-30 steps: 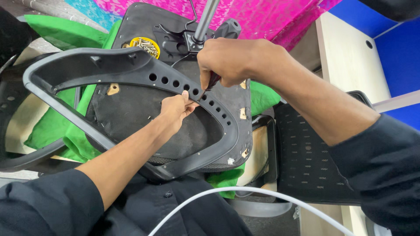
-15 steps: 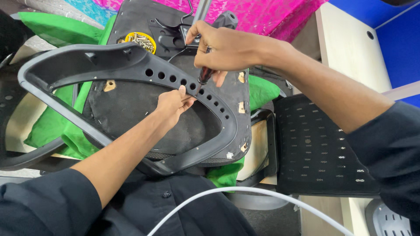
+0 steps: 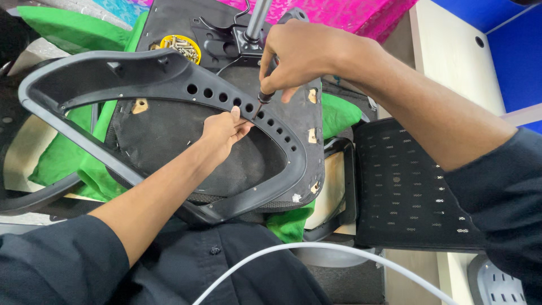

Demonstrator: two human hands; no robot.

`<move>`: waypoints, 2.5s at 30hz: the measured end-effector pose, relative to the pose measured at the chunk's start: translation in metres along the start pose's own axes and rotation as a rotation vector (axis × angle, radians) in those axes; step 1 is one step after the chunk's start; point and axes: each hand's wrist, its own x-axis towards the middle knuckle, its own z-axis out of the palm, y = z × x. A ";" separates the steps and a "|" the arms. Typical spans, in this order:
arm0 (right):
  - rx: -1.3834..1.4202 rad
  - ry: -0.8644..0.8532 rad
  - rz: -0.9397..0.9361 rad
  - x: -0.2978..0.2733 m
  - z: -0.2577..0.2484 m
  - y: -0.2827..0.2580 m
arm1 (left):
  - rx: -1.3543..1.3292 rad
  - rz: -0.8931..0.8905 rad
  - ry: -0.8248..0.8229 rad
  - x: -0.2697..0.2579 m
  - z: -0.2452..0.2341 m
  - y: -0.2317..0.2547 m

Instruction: The person uses a screwdriver to fasten screws into a black plastic chair frame, aligning holes and tightening each screw. The person works on the chair base while it rests on a green cloth, handling the frame and screws one at a time.

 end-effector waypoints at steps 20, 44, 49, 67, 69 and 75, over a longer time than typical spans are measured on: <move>-0.111 0.008 -0.160 0.015 0.008 -0.009 | 0.030 -0.007 0.042 -0.003 0.002 0.002; -0.228 0.011 -0.507 0.016 0.017 0.007 | 0.032 0.001 0.024 0.003 0.000 -0.001; -0.133 0.329 -0.634 0.005 0.025 0.006 | 0.037 -0.002 0.023 0.005 0.000 -0.001; -0.062 -0.140 -0.022 0.007 0.005 -0.012 | 0.015 -0.010 0.004 0.006 -0.002 -0.001; -0.137 -0.122 -0.129 0.011 0.006 -0.010 | 0.018 -0.013 0.000 0.008 -0.003 -0.001; -0.198 -0.060 -0.282 0.022 0.008 -0.012 | 0.026 -0.008 0.015 0.007 -0.001 -0.001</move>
